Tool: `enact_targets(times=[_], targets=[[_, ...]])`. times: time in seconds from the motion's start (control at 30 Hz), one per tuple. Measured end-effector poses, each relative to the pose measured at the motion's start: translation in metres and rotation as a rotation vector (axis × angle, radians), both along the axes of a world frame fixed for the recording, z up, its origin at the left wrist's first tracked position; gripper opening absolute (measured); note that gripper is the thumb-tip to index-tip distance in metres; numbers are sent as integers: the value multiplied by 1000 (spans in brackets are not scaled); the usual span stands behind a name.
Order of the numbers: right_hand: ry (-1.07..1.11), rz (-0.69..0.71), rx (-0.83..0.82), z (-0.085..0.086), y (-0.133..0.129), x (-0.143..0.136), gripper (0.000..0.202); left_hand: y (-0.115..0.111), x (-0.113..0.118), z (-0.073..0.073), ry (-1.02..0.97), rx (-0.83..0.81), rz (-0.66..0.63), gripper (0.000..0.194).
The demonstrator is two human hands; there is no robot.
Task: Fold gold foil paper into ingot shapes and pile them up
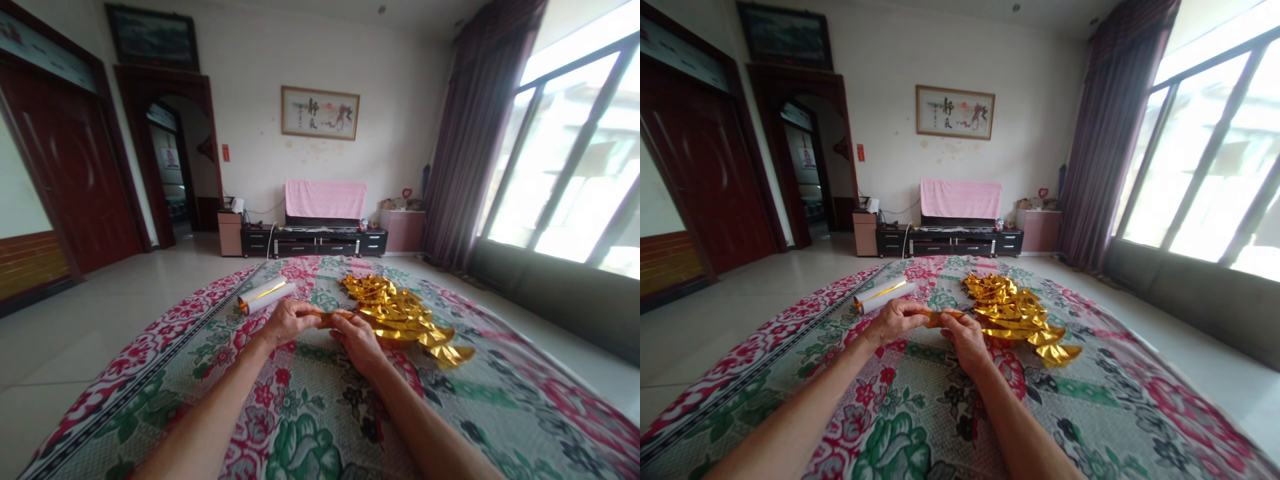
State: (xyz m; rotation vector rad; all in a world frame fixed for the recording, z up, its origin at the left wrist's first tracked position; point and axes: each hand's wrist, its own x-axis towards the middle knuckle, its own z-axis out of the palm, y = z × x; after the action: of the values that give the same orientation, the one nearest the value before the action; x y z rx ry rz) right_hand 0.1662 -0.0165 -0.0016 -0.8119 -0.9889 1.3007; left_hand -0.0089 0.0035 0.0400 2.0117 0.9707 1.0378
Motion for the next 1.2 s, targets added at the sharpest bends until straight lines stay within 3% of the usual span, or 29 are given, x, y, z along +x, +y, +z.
enact_targets(times=[1.2], targets=[[67, -27, -21, 0, 0, 0, 24, 11, -5, -13, -131, -188, -9, 30]])
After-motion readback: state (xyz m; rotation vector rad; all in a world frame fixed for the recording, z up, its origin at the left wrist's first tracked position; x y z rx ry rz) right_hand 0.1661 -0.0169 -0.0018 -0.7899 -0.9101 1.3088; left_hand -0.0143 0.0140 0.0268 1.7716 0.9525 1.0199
